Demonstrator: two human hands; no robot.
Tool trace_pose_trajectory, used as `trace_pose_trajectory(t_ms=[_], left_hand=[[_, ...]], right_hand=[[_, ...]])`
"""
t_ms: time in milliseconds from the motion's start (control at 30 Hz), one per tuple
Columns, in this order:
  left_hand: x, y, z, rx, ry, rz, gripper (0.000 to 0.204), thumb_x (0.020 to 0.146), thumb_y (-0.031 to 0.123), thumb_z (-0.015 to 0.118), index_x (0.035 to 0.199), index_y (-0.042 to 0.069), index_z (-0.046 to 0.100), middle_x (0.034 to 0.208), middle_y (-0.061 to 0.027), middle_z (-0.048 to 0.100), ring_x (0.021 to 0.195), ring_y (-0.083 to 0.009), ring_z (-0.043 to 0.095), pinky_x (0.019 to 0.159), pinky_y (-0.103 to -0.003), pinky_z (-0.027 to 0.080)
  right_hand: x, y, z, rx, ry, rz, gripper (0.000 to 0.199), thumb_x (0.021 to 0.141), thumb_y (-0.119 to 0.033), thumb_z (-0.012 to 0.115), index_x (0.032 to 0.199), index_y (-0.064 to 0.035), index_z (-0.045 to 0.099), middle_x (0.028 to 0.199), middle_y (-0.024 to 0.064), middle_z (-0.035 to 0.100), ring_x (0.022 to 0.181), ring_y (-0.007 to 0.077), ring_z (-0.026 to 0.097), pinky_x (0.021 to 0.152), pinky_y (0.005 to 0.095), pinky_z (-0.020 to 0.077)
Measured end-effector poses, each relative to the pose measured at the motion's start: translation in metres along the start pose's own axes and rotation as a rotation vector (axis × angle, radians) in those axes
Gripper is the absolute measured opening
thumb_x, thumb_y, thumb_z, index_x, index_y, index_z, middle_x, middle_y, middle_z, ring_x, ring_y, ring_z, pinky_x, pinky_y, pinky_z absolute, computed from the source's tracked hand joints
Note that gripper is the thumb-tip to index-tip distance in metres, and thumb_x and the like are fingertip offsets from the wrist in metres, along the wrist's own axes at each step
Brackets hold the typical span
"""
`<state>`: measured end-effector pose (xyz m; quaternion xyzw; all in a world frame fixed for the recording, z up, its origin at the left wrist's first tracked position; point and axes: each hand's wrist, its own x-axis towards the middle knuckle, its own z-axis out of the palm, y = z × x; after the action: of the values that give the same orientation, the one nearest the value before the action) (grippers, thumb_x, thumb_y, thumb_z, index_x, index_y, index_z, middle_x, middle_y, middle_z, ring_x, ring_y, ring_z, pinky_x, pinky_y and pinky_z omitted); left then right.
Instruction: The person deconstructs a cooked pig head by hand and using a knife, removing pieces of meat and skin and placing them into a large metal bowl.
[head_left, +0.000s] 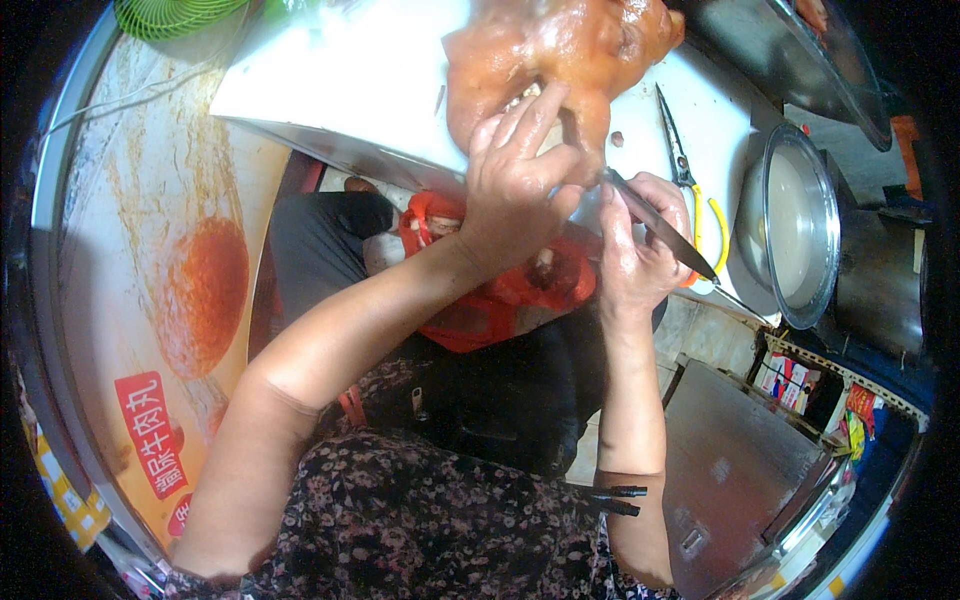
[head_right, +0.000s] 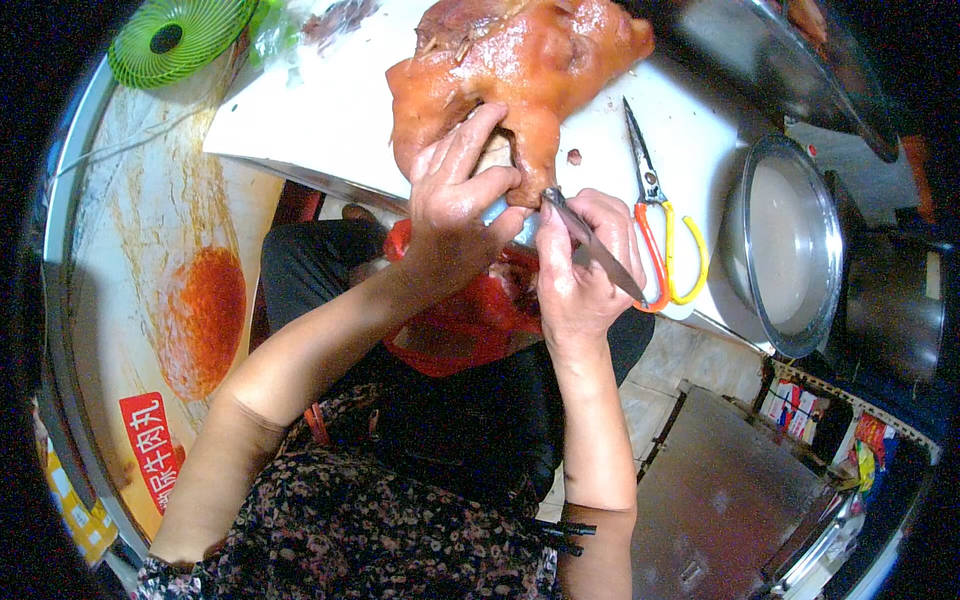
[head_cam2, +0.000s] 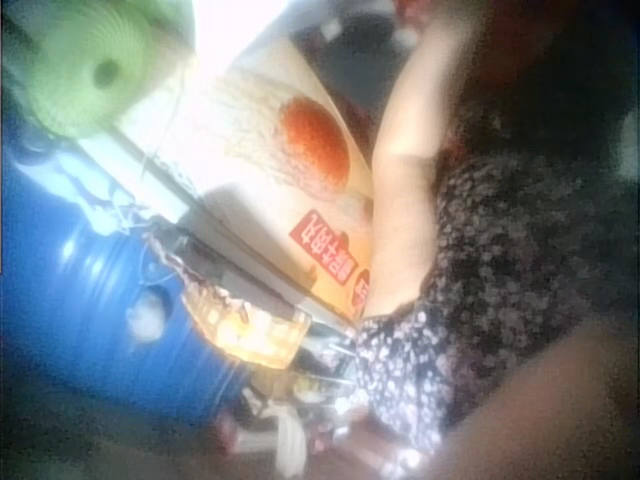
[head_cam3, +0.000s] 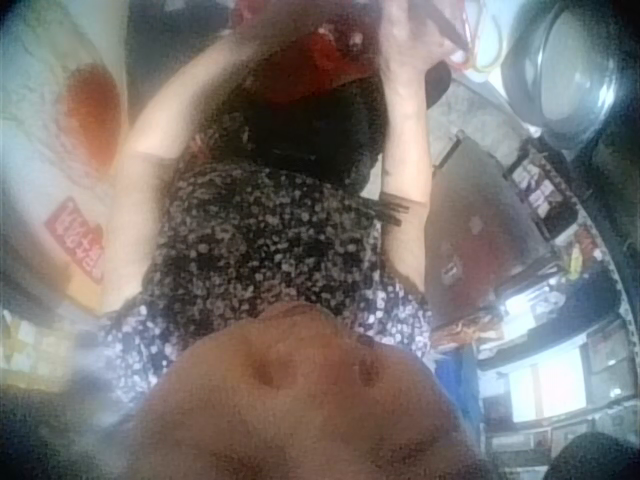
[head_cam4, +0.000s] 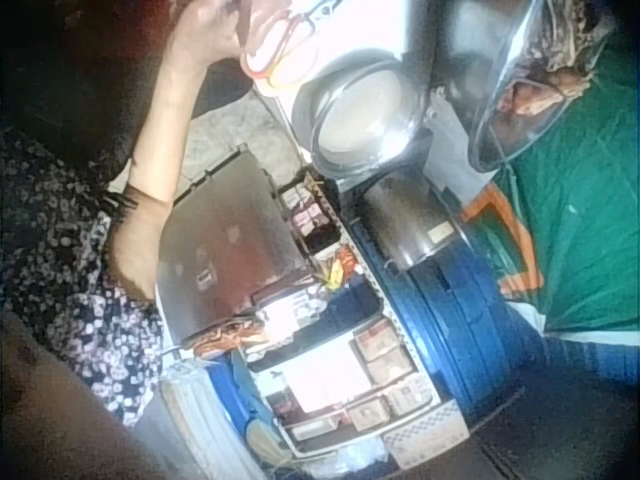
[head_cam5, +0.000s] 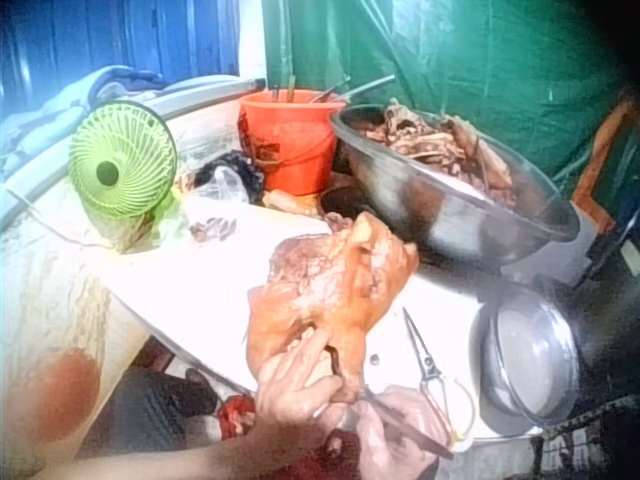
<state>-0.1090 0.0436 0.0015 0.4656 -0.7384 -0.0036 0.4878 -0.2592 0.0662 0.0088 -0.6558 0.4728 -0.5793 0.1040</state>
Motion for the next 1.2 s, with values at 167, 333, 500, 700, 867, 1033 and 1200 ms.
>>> trace_pose_trajectory(t_ms=[167, 333, 500, 700, 867, 1033, 1200], left_hand=[[-0.001, 0.0, 0.0, -0.007, -0.01, -0.01, 0.03, 0.058, 0.01, 0.081, 0.086, 0.003, 0.072, 0.142, -0.0262, 0.056, 0.122, -0.0419, 0.061, 0.102, -0.05, 0.045], [-0.001, -0.001, -0.001, -0.009, -0.009, -0.01, 0.029, 0.059, 0.01, 0.08, 0.086, 0.002, 0.072, 0.143, -0.0264, 0.056, 0.123, -0.0423, 0.06, 0.103, -0.05, 0.044], [-0.001, 0.0, -0.001, -0.002, -0.029, -0.015, 0.028, 0.059, 0.01, 0.079, 0.085, 0.002, 0.072, 0.143, -0.0269, 0.056, 0.124, -0.0426, 0.06, 0.103, -0.05, 0.044], [0.0, -0.001, -0.001, -0.021, -0.011, 0.0, 0.028, 0.059, 0.009, 0.079, 0.085, 0.001, 0.072, 0.141, -0.0278, 0.057, 0.122, -0.0429, 0.061, 0.101, -0.05, 0.046], [-0.001, -0.001, 0.0, -0.006, -0.012, -0.005, 0.028, 0.059, 0.009, 0.08, 0.085, 0.001, 0.072, 0.141, -0.0272, 0.057, 0.122, -0.0424, 0.061, 0.101, -0.05, 0.045], [0.0, 0.001, -0.002, -0.006, -0.019, -0.016, 0.027, 0.06, 0.009, 0.081, 0.084, 0.001, 0.072, 0.141, -0.0259, 0.057, 0.122, -0.0415, 0.061, 0.102, -0.049, 0.045], [-0.001, 0.0, -0.001, 0.01, -0.022, -0.018, 0.029, 0.06, 0.01, 0.081, 0.086, 0.002, 0.073, 0.142, -0.0249, 0.057, 0.123, -0.0406, 0.061, 0.101, -0.049, 0.045]], right_hand=[[-0.004, -0.002, -0.004, 0.106, 0.06, 0.286, 0.021, 0.081, 0.002, 0.081, 0.094, 0.0015, 0.065, 0.092, 0.0115, 0.068, 0.074, 0.0174, 0.064, 0.068, 0.0294, 0.0536], [-0.004, -0.006, -0.005, 0.202, 0.043, 0.371, 0.022, 0.081, 0.002, 0.082, 0.096, 0.001, 0.066, 0.092, 0.0076, 0.067, 0.077, 0.0115, 0.063, 0.068, 0.0247, 0.0527], [-0.007, -0.003, 0.002, 0.166, -0.017, 0.302, 0.02, 0.083, 0.002, 0.08, 0.095, 0.0013, 0.065, 0.092, 0.0084, 0.067, 0.077, 0.0133, 0.064, 0.068, 0.0263, 0.0539], [-0.004, -0.002, 0.002, 0.16, 0.04, 0.306, 0.019, 0.082, 0.001, 0.079, 0.095, 0.0013, 0.065, 0.091, 0.0086, 0.067, 0.077, 0.0143, 0.065, 0.068, 0.0269, 0.0544], [-0.004, -0.007, 0.002, 0.163, -0.007, 0.295, 0.02, 0.082, 0.001, 0.08, 0.094, 0.0016, 0.065, 0.089, 0.0076, 0.066, 0.076, 0.013, 0.065, 0.068, 0.0263, 0.0536], [-0.005, -0.004, 0.004, 0.148, 0.032, 0.36, 0.019, 0.082, 0.001, 0.08, 0.093, 0.0013, 0.064, 0.09, 0.0083, 0.066, 0.075, 0.0134, 0.064, 0.067, 0.0271, 0.0526], [0.002, -0.013, 0.001, 0.156, -0.017, 0.294, 0.018, 0.082, 0.002, 0.079, 0.093, 0.0011, 0.064, 0.089, 0.0094, 0.067, 0.077, 0.0151, 0.064, 0.067, 0.0282, 0.053]])
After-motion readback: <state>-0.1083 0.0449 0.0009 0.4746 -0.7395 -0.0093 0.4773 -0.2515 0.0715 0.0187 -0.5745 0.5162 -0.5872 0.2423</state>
